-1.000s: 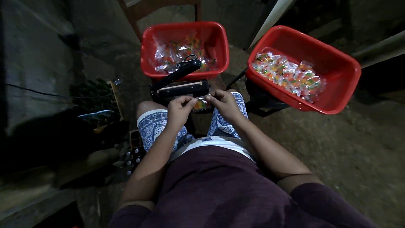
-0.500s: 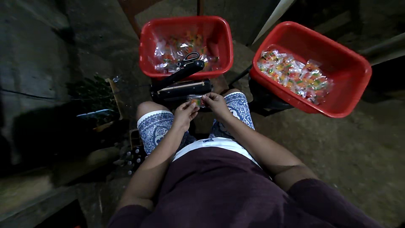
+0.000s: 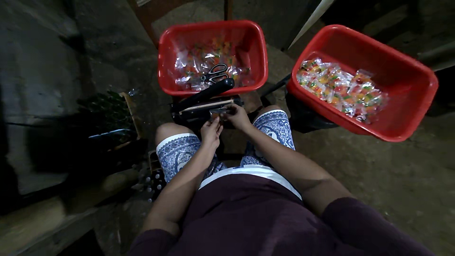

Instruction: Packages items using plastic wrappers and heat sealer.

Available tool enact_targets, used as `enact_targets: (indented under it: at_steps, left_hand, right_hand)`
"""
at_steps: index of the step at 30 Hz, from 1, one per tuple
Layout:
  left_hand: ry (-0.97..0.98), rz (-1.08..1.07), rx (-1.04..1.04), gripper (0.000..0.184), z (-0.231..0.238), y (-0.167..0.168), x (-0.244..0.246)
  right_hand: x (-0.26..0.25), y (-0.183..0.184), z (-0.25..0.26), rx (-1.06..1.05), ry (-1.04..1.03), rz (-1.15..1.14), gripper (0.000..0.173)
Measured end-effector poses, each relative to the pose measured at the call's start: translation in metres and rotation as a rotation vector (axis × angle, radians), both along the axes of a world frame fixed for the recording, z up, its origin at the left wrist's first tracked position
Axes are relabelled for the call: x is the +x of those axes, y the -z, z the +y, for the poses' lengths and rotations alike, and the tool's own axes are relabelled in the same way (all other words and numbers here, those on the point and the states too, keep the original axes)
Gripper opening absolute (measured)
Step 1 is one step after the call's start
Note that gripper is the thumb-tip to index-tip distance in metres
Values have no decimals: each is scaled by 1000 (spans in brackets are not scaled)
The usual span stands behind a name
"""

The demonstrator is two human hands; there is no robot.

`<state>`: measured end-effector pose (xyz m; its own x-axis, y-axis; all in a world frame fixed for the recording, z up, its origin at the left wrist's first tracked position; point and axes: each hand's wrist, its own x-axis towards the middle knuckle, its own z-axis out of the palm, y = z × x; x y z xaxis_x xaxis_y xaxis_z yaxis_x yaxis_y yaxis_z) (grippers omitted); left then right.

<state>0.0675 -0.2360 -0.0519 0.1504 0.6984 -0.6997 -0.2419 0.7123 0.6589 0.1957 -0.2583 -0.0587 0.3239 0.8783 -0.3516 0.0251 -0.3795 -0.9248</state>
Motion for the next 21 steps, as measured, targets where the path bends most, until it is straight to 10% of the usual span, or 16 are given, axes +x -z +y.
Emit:
enact_targets:
  at_steps: [5, 10, 13, 16, 21]
  left_hand:
    - [-27, 20, -28, 33, 12, 6, 13]
    - [-52, 57, -13, 26, 16, 7, 21]
    - [-73, 59, -24, 23, 18, 12, 23]
    - [-40, 88, -17, 22, 23, 10, 23]
    - [-43, 62, -44, 35, 25, 6, 26]
  right_hand:
    - [17, -6, 11, -23, -53, -174, 35]
    - [49, -77, 36, 358, 95, -530, 33]
    - [48, -120, 56, 363, -172, -702, 37]
    - [39, -100, 75, 110, -515, -866, 45]
    - [41, -38, 67, 49, -480, -863, 45]
